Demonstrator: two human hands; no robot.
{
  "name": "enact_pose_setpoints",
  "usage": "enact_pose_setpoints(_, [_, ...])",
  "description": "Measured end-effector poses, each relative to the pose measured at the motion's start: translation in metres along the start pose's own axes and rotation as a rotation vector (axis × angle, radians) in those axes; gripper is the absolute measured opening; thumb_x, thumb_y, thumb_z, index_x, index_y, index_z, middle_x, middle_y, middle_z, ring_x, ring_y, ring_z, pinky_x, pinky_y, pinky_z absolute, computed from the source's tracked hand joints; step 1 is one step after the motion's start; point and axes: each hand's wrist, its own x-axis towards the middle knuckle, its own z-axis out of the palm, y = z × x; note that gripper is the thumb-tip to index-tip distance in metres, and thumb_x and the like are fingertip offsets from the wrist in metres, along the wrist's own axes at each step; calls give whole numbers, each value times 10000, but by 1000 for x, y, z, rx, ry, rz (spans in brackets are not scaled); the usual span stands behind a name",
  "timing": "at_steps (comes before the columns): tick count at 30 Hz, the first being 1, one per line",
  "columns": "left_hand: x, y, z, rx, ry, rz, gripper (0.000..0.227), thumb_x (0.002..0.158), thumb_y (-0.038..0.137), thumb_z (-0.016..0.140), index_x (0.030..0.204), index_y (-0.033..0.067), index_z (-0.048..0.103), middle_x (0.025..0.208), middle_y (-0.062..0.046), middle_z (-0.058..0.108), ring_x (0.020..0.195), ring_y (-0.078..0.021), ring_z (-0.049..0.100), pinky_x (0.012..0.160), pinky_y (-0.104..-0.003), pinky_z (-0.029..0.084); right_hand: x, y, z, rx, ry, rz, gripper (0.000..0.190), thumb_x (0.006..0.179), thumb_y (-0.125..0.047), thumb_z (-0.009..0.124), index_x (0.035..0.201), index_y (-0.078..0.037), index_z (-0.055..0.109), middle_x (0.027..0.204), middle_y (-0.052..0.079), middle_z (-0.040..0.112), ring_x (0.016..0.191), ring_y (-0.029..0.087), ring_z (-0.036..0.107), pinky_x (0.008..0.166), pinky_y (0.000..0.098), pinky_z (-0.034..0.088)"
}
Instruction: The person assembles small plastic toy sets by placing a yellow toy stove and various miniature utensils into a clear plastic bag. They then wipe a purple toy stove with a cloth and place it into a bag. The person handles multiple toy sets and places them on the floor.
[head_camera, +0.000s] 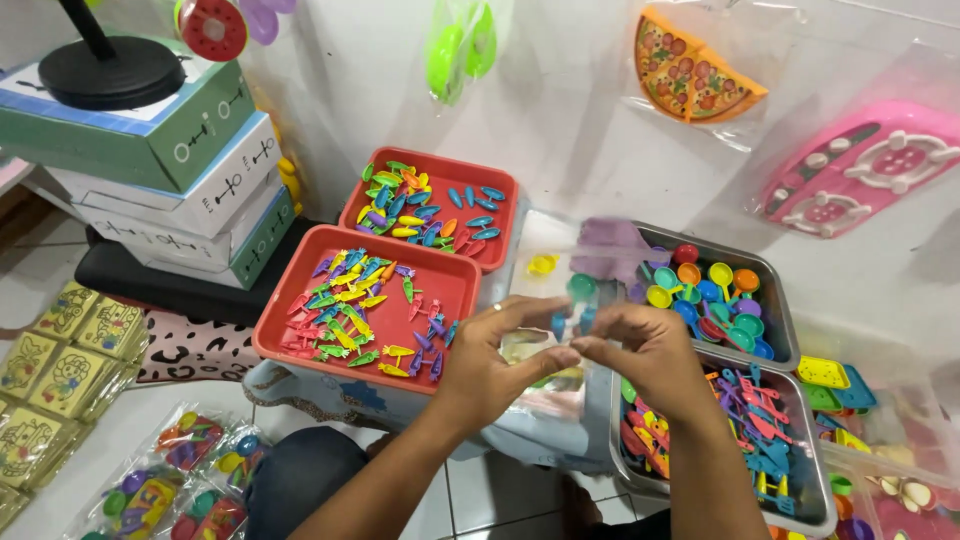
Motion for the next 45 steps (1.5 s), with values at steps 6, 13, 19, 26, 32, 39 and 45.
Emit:
enact_pose_setpoints(6, [-9, -34, -2, -75, -54, -192, 263, 802, 127, 856, 1055, 73, 803, 906, -92, 798, 930, -140, 682, 842, -359, 588, 4, 25, -11, 88, 31, -25, 113, 778, 73, 816, 872, 29, 772, 723, 150, 780, 695, 191, 725, 722, 350, 573])
enact_pose_setpoints(13, [-2, -26, -3, 9, 6, -189, 100, 840, 133, 838, 936, 109, 826, 804, -73, 805, 844, -75, 676, 760, -306, 582, 5, 4, 1, 110, -50, -33, 252, 719, 76, 848, 939, 10, 744, 815, 127, 790, 814, 213, 746, 796, 405, 581])
enact_pose_setpoints(19, [2, -21, 1, 187, 26, 110, 102, 831, 110, 834, 917, 163, 827, 898, -42, 796, 863, -202, 779, 811, -316, 596, 8, -9, 11, -1, -165, 62, 353, 662, 13, 921, 984, 33, 776, 895, 123, 798, 909, 218, 731, 914, 441, 563])
enact_pose_setpoints(26, [2, -26, -4, 28, 10, 61, 178, 814, 101, 861, 987, 101, 819, 913, -90, 787, 880, -179, 757, 796, -321, 595, 11, -2, 12, -5, -106, -35, 143, 742, 42, 867, 858, -15, 805, 816, 76, 768, 859, 153, 682, 876, 367, 543])
enact_pose_setpoints(32, [-2, -23, -10, -80, -145, -205, 466, 728, 135, 899, 1163, 49, 755, 988, -131, 792, 944, -140, 662, 853, -356, 582, 5, -7, 5, 101, -36, -173, 161, 743, 90, 848, 837, 7, 745, 801, 97, 736, 780, 131, 644, 754, 314, 538])
enact_pose_setpoints(39, [-3, -36, 2, -154, -67, -193, 143, 790, 32, 860, 922, 55, 810, 818, -69, 780, 778, -67, 628, 696, -249, 543, 1, -11, 3, 111, -81, -93, 402, 639, 15, 932, 1005, 35, 766, 961, 120, 780, 910, 162, 668, 841, 358, 559])
enact_pose_setpoints(45, [0, -29, -6, 23, -65, -97, 140, 793, 47, 851, 922, 95, 827, 814, -80, 792, 742, -99, 687, 647, -256, 540, 3, 9, 2, 111, -77, -53, 366, 692, -8, 913, 1026, 27, 768, 998, 122, 785, 1041, 171, 655, 993, 403, 509])
